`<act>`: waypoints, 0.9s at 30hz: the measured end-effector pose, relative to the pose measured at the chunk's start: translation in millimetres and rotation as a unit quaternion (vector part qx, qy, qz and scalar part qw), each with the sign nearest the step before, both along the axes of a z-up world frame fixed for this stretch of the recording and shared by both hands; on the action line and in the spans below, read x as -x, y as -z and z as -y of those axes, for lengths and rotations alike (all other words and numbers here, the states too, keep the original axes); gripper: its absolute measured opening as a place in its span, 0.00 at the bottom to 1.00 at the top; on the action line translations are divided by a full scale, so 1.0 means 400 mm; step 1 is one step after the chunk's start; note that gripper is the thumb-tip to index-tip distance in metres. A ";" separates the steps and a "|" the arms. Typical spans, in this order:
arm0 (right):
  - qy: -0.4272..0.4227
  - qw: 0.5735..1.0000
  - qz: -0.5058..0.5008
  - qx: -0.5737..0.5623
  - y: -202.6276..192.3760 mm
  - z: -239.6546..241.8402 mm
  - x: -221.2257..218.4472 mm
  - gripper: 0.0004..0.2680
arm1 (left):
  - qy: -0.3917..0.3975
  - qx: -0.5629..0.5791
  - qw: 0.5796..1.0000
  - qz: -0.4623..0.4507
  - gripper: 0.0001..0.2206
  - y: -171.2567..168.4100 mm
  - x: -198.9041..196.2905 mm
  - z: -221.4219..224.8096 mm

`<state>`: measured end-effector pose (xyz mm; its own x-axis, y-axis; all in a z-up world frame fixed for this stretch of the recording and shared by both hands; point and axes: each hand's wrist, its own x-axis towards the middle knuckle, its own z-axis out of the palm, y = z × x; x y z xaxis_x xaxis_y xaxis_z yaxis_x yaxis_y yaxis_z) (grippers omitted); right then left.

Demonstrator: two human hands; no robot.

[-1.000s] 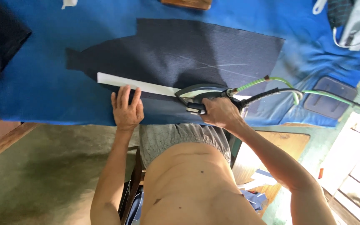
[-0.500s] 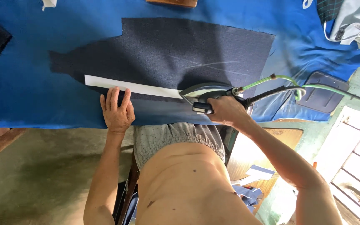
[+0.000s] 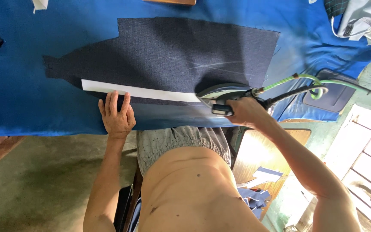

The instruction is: The person is pressing interfacing strips onto garment pieces using an iron at a workstation.

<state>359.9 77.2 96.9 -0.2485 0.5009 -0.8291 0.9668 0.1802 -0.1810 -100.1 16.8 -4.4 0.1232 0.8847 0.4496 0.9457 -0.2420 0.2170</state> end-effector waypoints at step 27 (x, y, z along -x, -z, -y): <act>0.038 0.996 -0.085 0.017 -0.127 -0.143 0.642 0.14 | -0.012 -0.014 1.000 0.018 0.19 -0.031 0.018 -0.006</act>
